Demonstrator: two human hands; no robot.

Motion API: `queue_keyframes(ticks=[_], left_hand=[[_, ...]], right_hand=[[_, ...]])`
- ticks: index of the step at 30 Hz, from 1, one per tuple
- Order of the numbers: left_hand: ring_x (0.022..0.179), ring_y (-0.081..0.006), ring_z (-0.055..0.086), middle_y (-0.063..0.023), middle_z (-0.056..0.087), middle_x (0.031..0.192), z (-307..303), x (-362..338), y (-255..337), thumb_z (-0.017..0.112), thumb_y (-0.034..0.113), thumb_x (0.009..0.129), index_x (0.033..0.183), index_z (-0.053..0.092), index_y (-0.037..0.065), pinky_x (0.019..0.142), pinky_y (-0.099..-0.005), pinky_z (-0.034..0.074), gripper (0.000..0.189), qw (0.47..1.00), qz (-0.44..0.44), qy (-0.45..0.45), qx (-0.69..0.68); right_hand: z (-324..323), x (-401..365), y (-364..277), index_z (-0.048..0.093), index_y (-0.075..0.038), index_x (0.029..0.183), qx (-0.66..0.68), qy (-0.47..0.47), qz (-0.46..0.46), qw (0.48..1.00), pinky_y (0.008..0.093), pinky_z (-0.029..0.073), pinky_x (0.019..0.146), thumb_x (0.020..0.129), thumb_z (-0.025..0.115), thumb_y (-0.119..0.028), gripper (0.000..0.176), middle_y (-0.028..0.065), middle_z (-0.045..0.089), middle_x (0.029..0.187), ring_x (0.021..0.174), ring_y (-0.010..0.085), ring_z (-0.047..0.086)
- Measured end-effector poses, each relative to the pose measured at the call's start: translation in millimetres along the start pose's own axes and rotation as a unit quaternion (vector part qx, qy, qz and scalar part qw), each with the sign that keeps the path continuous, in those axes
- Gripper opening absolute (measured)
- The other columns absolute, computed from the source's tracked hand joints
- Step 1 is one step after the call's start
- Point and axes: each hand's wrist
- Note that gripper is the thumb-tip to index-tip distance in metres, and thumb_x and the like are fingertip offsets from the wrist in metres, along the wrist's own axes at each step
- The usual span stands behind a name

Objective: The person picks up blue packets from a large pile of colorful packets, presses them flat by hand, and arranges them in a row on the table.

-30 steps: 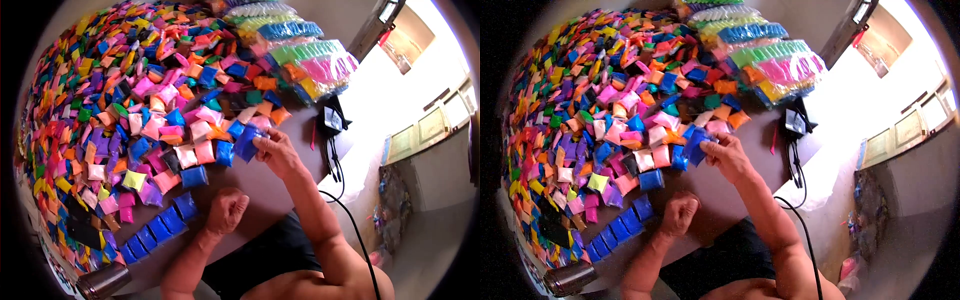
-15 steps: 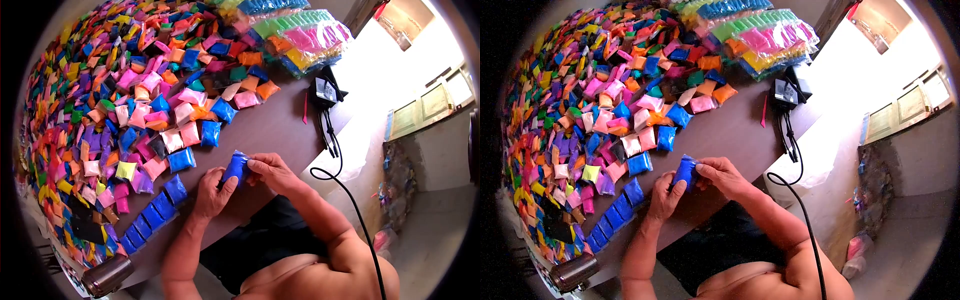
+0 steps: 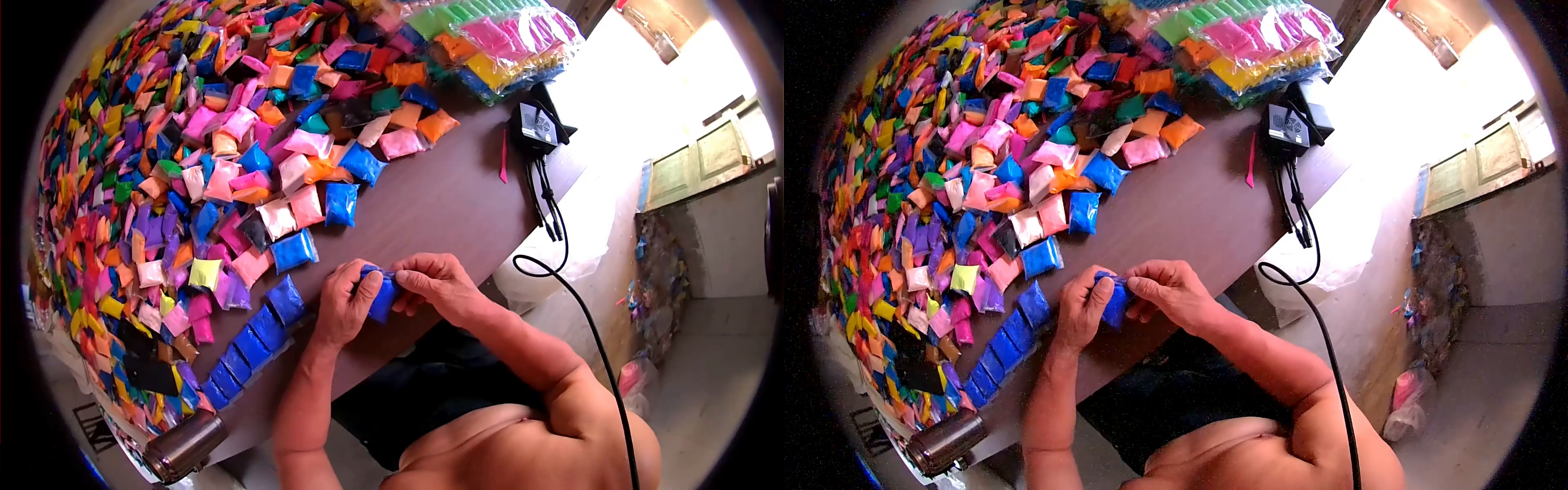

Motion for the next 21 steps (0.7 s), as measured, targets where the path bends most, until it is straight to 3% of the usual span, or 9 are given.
queue_keyframes(ticks=[7, 9, 13, 18, 21], left_hand=[[0.071, -0.0118, 0.051, -0.0044, 0.057, 0.075, -2, 0, 3, 0.057, 0.042, 0.094, 0.091, 0.059, 0.001, 0.064, -0.0277, 0.043, 0.041, 0.998, -0.014, -0.010, -0.055], [0.078, -0.0266, 0.059, -0.0150, 0.060, 0.083, -4, 0, 8, 0.061, 0.043, 0.090, 0.092, 0.059, 0.000, 0.071, -0.0357, 0.046, 0.043, 0.999, -0.031, -0.027, -0.033], [0.078, -0.0267, 0.059, -0.0155, 0.060, 0.084, -3, 0, 7, 0.062, 0.046, 0.089, 0.092, 0.059, -0.001, 0.071, -0.0357, 0.047, 0.047, 0.999, -0.040, -0.017, -0.019], [0.078, -0.0284, 0.058, -0.0159, 0.060, 0.084, -4, -1, 7, 0.060, 0.045, 0.090, 0.092, 0.059, -0.001, 0.072, -0.0364, 0.046, 0.046, 0.997, -0.072, -0.024, -0.034], [0.079, -0.0307, 0.058, -0.0168, 0.060, 0.086, -7, 1, 10, 0.059, 0.044, 0.091, 0.092, 0.059, -0.002, 0.073, -0.0375, 0.046, 0.046, 0.997, -0.062, -0.045, -0.018]], right_hand=[[2, 0, 7, 0.060, 0.001, 0.108, 0.009, 0.044, -0.018, 0.999, 0.0247, 0.055, 0.061, 0.096, 0.057, -0.021, 0.025, 0.0071, 0.065, 0.088, 0.073, 0.0142, 0.067], [2, -1, 7, 0.058, 0.000, 0.109, 0.049, 0.062, -0.030, 0.996, 0.0261, 0.056, 0.062, 0.094, 0.060, -0.021, 0.026, 0.0074, 0.065, 0.088, 0.075, 0.0170, 0.069], [-1, -4, 0, 0.058, 0.000, 0.109, 0.041, 0.061, -0.030, 0.997, 0.0272, 0.056, 0.062, 0.095, 0.058, -0.023, 0.027, 0.0088, 0.065, 0.090, 0.078, 0.0188, 0.069], [-14, -2, -8, 0.059, 0.000, 0.108, 0.131, -0.007, 0.039, 0.991, 0.0283, 0.054, 0.064, 0.099, 0.051, -0.028, 0.030, 0.0081, 0.065, 0.093, 0.081, 0.0178, 0.068], [-18, 2, -4, 0.062, -0.001, 0.102, 0.091, 0.002, 0.031, 0.995, 0.0274, 0.053, 0.064, 0.098, 0.053, -0.030, 0.030, 0.0070, 0.066, 0.088, 0.077, 0.0153, 0.067]])
Point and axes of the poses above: each hand's wrist, its own x-axis towards the middle knuckle, its own z-axis out of the palm, y = z × x
